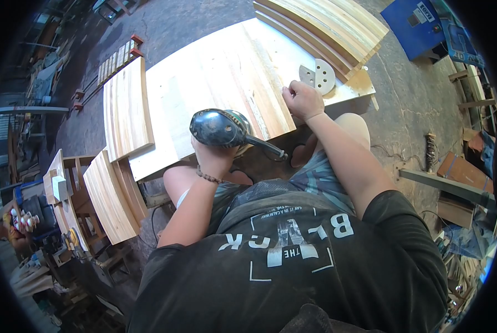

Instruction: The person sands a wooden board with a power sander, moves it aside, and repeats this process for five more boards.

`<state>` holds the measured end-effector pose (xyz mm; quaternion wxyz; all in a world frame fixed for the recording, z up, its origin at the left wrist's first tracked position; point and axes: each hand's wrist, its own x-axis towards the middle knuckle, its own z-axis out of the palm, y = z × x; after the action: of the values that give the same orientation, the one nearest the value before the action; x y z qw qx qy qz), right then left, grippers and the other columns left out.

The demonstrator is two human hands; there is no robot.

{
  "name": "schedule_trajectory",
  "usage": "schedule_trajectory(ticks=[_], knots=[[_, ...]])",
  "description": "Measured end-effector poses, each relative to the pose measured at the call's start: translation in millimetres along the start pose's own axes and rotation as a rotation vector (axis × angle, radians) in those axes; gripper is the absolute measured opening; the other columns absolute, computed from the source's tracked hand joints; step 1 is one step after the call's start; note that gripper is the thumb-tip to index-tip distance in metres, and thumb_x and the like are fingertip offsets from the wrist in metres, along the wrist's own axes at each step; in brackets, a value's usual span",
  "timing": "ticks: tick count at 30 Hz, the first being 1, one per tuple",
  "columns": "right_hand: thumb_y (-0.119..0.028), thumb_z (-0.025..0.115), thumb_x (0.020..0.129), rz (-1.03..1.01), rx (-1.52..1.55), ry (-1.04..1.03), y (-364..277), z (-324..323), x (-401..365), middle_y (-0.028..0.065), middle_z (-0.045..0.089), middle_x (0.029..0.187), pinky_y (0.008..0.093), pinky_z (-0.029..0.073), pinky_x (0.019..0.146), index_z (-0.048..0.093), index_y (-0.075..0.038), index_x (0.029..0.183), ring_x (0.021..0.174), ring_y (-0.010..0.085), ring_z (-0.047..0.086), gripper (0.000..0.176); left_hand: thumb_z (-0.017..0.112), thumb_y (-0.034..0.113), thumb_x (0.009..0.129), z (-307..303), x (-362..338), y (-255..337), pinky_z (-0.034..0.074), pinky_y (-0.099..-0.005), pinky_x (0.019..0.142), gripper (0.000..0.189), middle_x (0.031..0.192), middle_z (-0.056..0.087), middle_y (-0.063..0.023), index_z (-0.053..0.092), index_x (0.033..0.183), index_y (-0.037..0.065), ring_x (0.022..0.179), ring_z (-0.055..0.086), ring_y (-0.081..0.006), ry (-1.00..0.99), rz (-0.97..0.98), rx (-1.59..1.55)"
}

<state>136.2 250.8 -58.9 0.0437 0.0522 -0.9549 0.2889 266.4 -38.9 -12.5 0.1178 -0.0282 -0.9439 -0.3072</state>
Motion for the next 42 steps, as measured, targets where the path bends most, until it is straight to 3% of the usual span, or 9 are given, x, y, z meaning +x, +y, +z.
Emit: schedule_trajectory(ticks=[17, 26, 42], knots=[[-0.042, 0.069, 0.1, 0.011, 0.002, 0.003, 3, 3, 1, 0.0146, 0.079, 0.089, 0.0512, 0.061, 0.08, 0.078, -0.012, 0.088, 0.085, 0.0383, 0.078, 0.034, 0.094, 0.026, 0.078, 6, -7, 12, 0.049, -0.0508, 0.111, 0.057, 0.129, 0.074, -0.0115, 0.073, 0.128, 0.011, 0.124, 0.067, -0.0362, 0.002, 0.076, 0.071], [-0.042, 0.069, 0.1, -0.001, -0.004, 0.009, 3, 3, 0, 0.0145, 0.079, 0.088, 0.0513, 0.061, 0.079, 0.078, -0.011, 0.088, 0.084, 0.0381, 0.078, 0.034, 0.096, 0.024, 0.076, 9, 1, 33, 0.055, -0.0485, 0.101, 0.046, 0.112, 0.078, -0.0092, 0.076, 0.116, 0.011, 0.109, 0.073, -0.0341, 0.064, 0.103, -0.063], [-0.042, 0.067, 0.1, -0.001, -0.004, -0.004, 0, 0, 0, 0.013, 0.079, 0.089, 0.0495, 0.061, 0.079, 0.078, -0.012, 0.088, 0.085, 0.0363, 0.078, 0.035, 0.095, 0.026, 0.077, 23, 20, 21, 0.053, -0.0505, 0.103, 0.044, 0.115, 0.078, -0.0096, 0.077, 0.115, 0.012, 0.113, 0.071, -0.0351, 0.069, 0.102, 0.034]])
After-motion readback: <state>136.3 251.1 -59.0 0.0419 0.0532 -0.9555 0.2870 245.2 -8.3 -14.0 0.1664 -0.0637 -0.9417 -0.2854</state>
